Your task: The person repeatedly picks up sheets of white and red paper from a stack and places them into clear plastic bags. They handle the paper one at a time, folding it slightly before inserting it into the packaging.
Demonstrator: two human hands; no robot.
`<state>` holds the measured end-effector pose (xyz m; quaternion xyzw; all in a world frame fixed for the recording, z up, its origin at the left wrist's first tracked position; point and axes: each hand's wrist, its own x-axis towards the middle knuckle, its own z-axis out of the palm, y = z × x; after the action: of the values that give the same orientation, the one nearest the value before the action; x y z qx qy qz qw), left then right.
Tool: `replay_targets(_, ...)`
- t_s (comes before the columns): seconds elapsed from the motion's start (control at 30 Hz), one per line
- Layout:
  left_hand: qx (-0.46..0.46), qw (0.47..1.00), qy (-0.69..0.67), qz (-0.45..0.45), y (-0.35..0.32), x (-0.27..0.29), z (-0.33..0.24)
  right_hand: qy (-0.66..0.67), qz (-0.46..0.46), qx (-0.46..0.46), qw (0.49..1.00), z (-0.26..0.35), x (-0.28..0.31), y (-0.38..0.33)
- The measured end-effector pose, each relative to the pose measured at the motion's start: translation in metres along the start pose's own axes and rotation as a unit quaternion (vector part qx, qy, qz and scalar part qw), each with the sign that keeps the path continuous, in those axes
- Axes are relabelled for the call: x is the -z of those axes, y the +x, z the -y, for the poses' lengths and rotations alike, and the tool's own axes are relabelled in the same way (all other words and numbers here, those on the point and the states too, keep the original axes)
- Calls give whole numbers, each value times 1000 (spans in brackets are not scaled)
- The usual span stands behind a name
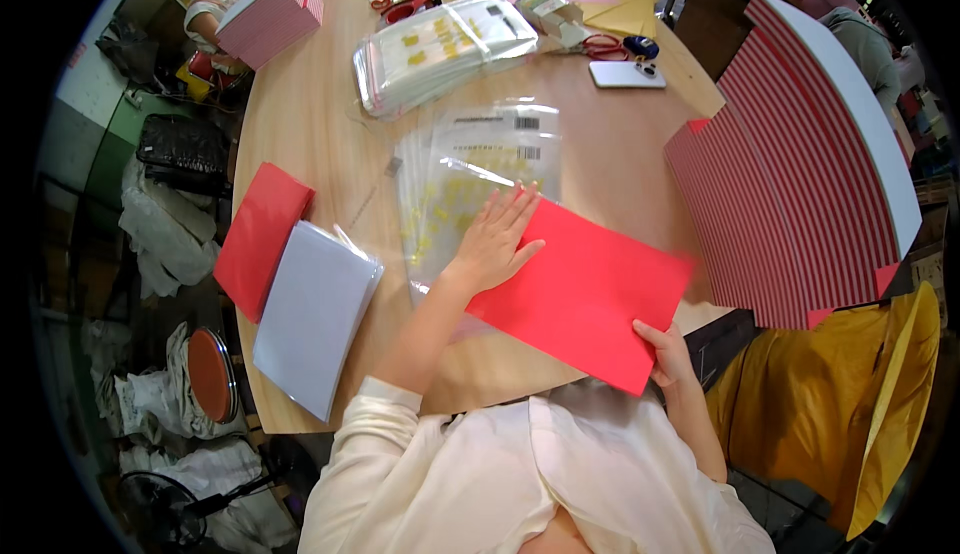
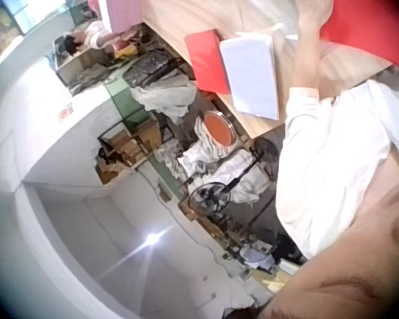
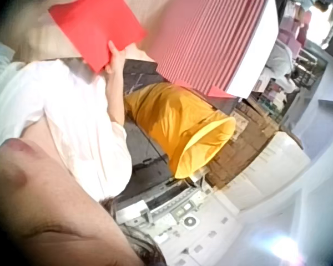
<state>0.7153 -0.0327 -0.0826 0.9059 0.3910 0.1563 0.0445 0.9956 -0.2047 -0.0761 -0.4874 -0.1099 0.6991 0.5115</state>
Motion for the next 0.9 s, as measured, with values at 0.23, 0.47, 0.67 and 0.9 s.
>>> replay_targets(0.23, -19, 998, -13, 64, 16, -14, 3, 1, 0, 42, 999, -6, 20, 7)
replay_targets(0.47, -29, 997, -39, 62, 18, -16, -19, 1, 20, 42, 999, -4, 4, 8)
replay_targets(0.67, 1, 991, -132, -2, 18, 13, -31, -91, 54, 93, 990, 29, -4, 5)
replay_targets(0.9, 5, 933, -327, 150, 48, 179, 8, -466, 180, 283, 818, 196, -86, -40)
